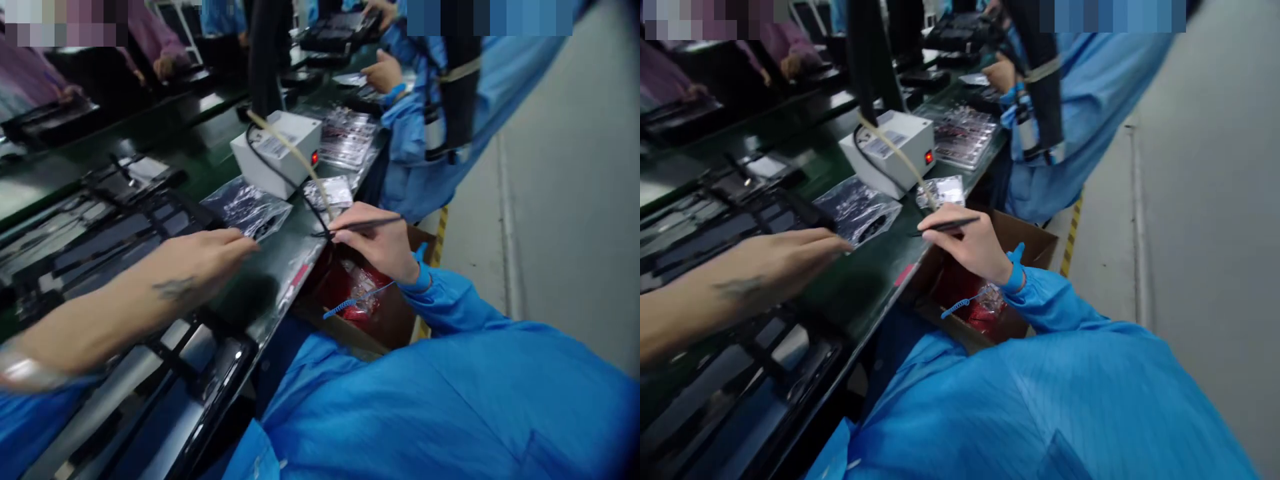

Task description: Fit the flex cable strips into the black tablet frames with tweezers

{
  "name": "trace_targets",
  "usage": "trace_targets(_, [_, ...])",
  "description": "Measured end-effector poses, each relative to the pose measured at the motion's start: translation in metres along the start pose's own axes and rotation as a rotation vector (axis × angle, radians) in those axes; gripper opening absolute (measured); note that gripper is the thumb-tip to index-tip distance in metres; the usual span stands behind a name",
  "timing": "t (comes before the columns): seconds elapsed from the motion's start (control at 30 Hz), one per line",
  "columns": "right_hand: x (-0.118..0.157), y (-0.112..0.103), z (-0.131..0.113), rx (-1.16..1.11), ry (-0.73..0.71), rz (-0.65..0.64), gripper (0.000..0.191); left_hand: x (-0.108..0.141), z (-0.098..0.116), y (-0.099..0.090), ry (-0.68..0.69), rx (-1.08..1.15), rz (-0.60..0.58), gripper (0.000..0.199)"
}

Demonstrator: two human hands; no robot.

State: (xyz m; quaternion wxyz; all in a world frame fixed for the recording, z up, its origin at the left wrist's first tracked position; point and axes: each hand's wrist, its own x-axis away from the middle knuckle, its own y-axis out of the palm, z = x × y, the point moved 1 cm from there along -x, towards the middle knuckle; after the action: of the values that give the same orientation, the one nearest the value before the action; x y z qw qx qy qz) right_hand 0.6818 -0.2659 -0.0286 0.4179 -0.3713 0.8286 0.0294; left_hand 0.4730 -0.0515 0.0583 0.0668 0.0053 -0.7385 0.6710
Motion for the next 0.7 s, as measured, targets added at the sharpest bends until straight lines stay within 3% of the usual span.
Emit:
trace_targets(0.07, [0.019, -0.030, 0.000, 0.201, -0.144, 0.143, 0.017, -0.073, 0.025, -0.004, 0.246, -0.099, 0.033, 0.036])
trace_targets(0.13, [0.036, -0.055, 0.010, 0.279, -0.154, 0.379, 0.023, -0.138, 0.054, -0.002, 0.367, -0.007, 0.129, 0.034])
trace_targets(0.2, [0.048, -0.076, 0.028, 0.243, -0.087, 0.633, 0.016, -0.191, 0.082, 0.003, 0.312, 0.331, 0.268, 0.043])
trace_targets(0.27, [0.053, -0.092, 0.049, 0.116, 0.010, 0.785, 0.019, -0.231, 0.109, 0.010, 0.175, 0.737, 0.183, 0.061])
trace_targets(0.33, [0.053, -0.104, 0.071, -0.108, 0.141, 0.833, 0.025, -0.254, 0.131, 0.015, 0.140, 0.965, 0.059, 0.061])
trace_targets(0.4, [0.052, -0.112, 0.090, -0.339, 0.266, 0.832, 0.026, -0.260, 0.146, 0.015, 0.164, 1.091, -0.015, 0.060])
trace_targets(0.5, [0.052, -0.117, 0.110, -0.496, 0.330, 0.850, 0.030, -0.242, 0.151, 0.012, 0.175, 1.301, -0.056, 0.067])
trace_targets(0.6, [0.050, -0.121, 0.114, -0.497, 0.350, 0.833, 0.033, -0.192, 0.133, 0.005, 0.167, 1.315, -0.043, 0.068])
trace_targets(0.7, [0.045, -0.119, 0.102, -0.451, 0.421, 0.803, 0.035, -0.115, 0.098, -0.005, 0.050, 1.116, 0.005, 0.063])
